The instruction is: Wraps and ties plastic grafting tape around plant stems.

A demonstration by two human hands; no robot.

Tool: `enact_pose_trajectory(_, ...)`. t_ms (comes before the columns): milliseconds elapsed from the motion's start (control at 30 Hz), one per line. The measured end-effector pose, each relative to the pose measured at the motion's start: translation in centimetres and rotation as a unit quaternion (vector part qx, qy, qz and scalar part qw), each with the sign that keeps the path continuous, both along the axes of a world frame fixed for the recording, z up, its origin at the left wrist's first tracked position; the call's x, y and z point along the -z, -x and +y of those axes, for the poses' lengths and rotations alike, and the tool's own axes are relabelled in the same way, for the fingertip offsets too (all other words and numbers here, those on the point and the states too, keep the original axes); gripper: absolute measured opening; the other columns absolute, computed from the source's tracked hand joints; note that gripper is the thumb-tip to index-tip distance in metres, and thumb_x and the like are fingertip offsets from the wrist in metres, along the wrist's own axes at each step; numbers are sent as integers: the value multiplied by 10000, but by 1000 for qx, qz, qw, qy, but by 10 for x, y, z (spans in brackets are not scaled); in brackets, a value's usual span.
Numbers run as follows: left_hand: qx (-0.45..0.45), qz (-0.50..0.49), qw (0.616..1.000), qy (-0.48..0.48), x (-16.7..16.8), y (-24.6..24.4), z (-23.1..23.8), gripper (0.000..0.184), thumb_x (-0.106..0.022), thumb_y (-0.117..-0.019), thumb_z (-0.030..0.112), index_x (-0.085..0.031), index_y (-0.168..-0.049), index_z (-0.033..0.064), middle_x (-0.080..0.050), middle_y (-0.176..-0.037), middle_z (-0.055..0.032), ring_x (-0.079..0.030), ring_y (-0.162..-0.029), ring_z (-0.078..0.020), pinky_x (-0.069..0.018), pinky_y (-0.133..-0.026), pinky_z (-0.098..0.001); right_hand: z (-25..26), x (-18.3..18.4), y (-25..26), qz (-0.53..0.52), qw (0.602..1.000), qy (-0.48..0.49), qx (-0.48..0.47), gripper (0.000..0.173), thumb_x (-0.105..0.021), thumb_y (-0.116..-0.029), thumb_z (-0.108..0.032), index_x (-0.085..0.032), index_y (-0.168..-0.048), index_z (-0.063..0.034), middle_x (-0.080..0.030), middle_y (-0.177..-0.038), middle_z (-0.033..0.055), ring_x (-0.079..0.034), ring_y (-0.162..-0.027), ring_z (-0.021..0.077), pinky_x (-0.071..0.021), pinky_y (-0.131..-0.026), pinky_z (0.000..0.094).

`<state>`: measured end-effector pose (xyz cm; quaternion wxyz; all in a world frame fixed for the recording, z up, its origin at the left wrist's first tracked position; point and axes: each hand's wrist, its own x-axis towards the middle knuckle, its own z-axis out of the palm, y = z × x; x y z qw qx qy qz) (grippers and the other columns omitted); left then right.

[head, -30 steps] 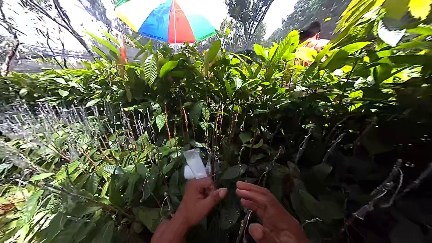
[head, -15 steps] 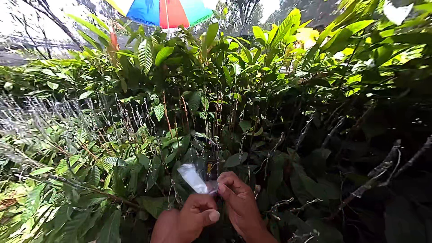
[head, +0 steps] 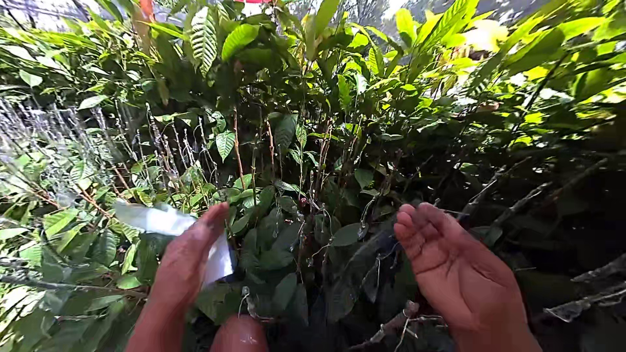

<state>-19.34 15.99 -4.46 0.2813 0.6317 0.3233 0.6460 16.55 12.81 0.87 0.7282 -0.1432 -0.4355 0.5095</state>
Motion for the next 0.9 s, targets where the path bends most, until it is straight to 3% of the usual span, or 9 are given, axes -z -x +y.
enact_pose_trajectory(133,-32,134,968,209,-8,-30,126,698,-526,-1058,314,-222,-1626,45,-352,-1618,-213,-405,-1464,-302,-355,-1183,-505,51,-25,26,-107,990,65,65,216,-444,-1010,79,-580,-1164,11,-723,-1001,100,-739,-914,168,-621,-876,311)
enact_pose_trajectory(200,-136,166,946,243,-5,-34,197,751,-551,-1059,292,-146,-1634,28,-437,-1525,-299,-472,-1393,-414,-379,-1137,-598,83,-37,40,-161,977,122,68,155,-474,-1044,39,-588,-1147,22,-706,-940,102,-726,-822,163,-626,-792,300)
enact_pose_trajectory(267,-213,189,922,261,0,-35,246,702,-532,-1063,316,-218,-1611,9,-562,-1370,-318,-566,-1270,-451,-431,-1067,-622,116,-48,50,-214,960,175,48,158,-491,-1064,-18,-568,-1194,28,-704,-1001,141,-735,-821,210,-631,-752,330)
enact_pose_trajectory(367,-258,195,919,225,10,-36,262,410,-454,-1095,266,-583,-1375,-4,-656,-1240,-280,-623,-1196,-430,-445,-1045,-619,164,-57,71,-268,941,205,29,174,-483,-1078,-50,-509,-1228,34,-700,-1047,174,-746,-862,247,-632,-766,358)
enact_pose_trajectory(500,-266,156,943,126,38,-31,247,374,-505,-1077,269,-669,-1302,20,-704,-1176,-239,-674,-1110,-403,-476,-1003,-622,230,-52,112,-346,919,188,12,179,-496,-1075,-57,-511,-1225,41,-693,-1036,152,-730,-883,194,-610,-808,322)
enact_pose_trajectory(567,-245,135,953,117,49,-27,243,362,-526,-1069,293,-690,-1274,43,-735,-1079,-172,-716,-942,-305,-550,-891,-536,265,-42,137,-415,895,164,7,185,-519,-1071,-76,-537,-1215,38,-688,-1009,132,-713,-857,160,-597,-797,302)
enact_pose_trajectory(667,-119,70,982,129,62,-17,244,294,-585,-1043,231,-686,-1245,43,-733,-1038,-73,-707,-800,-132,-602,-770,-343,312,-20,170,-576,811,104,7,265,-540,-1072,-120,-566,-1281,41,-686,-1097,152,-712,-916,175,-594,-843,330)
enact_pose_trajectory(767,19,-54,989,139,71,-9,250,294,-575,-1005,85,-633,-1279,-3,-713,-1132,-88,-708,-831,-137,-606,-766,-306,334,-8,188,-724,690,8,1,279,-568,-1047,-116,-613,-1283,27,-704,-1123,171,-718,-942,202,-590,-892,381)
enact_pose_trajectory(900,85,-163,969,163,72,-7,255,315,-408,-1100,136,-569,-1306,-39,-737,-965,-100,-707,-680,-146,-608,-642,-290,331,-10,193,-800,584,-126,-59,196,-623,-999,-55,-707,-1168,-3,-723,-1091,141,-697,-965,187,-559,-932,395)
